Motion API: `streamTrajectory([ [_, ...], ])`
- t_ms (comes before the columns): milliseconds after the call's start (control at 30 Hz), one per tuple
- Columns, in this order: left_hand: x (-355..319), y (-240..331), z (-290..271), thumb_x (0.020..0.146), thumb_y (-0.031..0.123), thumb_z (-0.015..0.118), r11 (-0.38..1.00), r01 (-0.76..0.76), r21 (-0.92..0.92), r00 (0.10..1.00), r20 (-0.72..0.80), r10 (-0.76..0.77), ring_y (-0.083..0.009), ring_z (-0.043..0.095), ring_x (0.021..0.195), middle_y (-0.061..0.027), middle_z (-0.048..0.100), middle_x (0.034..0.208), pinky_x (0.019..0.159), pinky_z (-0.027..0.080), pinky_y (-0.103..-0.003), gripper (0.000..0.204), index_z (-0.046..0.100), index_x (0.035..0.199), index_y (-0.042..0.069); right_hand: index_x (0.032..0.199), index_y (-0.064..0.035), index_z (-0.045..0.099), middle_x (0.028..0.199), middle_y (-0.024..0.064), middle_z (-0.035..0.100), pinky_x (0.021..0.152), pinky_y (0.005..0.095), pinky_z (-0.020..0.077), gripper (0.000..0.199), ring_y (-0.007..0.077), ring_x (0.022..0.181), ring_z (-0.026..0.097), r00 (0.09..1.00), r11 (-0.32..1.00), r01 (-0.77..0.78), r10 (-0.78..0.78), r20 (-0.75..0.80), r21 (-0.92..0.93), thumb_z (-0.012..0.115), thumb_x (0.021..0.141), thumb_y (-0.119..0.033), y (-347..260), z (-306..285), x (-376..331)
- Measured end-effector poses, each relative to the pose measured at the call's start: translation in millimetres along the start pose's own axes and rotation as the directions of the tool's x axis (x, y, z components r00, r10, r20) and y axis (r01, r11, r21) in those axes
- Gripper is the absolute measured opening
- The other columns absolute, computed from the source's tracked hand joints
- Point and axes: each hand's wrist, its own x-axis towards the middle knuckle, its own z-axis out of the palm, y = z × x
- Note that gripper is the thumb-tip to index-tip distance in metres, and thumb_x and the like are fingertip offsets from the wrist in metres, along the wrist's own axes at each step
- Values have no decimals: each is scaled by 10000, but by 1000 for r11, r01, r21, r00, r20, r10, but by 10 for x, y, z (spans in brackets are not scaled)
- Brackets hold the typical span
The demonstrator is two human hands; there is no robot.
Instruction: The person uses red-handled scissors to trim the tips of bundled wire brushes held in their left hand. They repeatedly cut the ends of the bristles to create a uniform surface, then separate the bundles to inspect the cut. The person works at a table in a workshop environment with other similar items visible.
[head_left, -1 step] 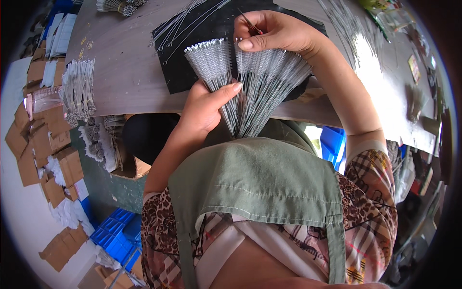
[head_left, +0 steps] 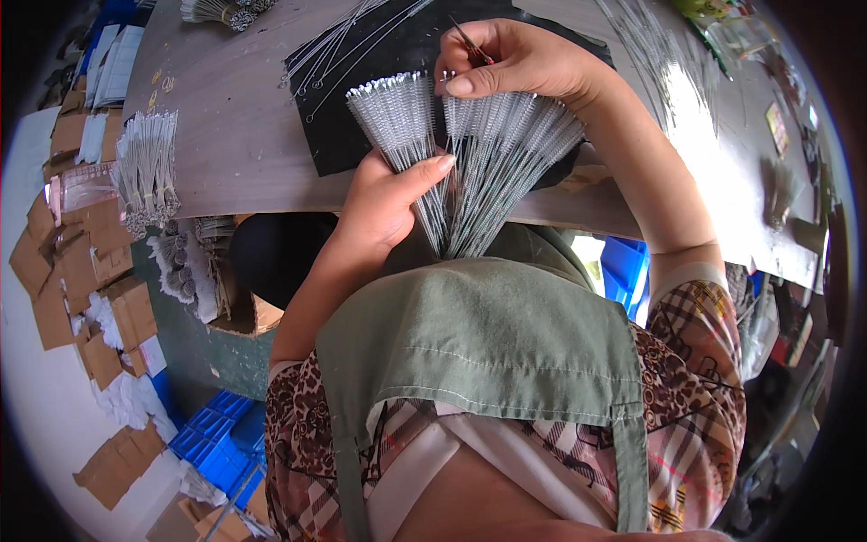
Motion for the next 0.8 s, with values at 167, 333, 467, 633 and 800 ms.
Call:
streamTrajectory([
  [167, -6, -2, -4, 825, 8, 616, 999, -14, 33, 1000, 11, 14, -148, 594, 887, -87, 597, 998, 792, 505, -290, 314, 514, 1115, -54, 804, -83, 535, 743, -15, 499, 706, 233, 428, 333, 76, 722, 502, 995, 995, 71, -77, 68, 75, 770, 745, -312, -181, 81, -34],
  [333, -12, 5, -32, 824, -9, 600, 997, -24, 69, 1000, -5, 24, -134, 586, 880, -80, 596, 999, 801, 493, -279, 311, 511, 1119, -53, 922, -75, 586, 782, -26, 523, 729, 240, 430, 349, 84, 740, 496, 996, 996, 71, -67, 65, -58, 772, 742, -308, 58, -52, 10],
  [467, -38, -25, -62, 821, -11, 588, 997, -41, 64, 998, -39, 43, -132, 583, 878, -82, 593, 997, 805, 486, -279, 317, 506, 1124, -51, 952, -82, 588, 822, -31, 557, 779, 233, 428, 265, 95, 792, 525, 994, 983, -34, 15, -105, -183, 741, 771, -201, -59, 67, -17],
  [633, -46, -45, -74, 819, -7, 586, 996, -50, 75, 997, -62, 55, -131, 580, 868, -87, 590, 992, 815, 477, -278, 314, 504, 1119, -51, 952, -81, 579, 837, -13, 572, 805, 245, 430, 214, 103, 834, 549, 998, 995, -45, 40, -56, -90, 689, 770, -100, -86, 63, -34],
  [800, -38, -52, -97, 819, -14, 591, 997, -27, 72, 998, -58, 31, -132, 581, 874, -82, 589, 1001, 813, 479, -278, 324, 504, 1128, -51, 880, -77, 572, 850, 3, 589, 806, 255, 433, 149, 113, 831, 551, 994, 993, -71, 62, -90, -94, 679, 780, -104, -187, 130, -37],
])
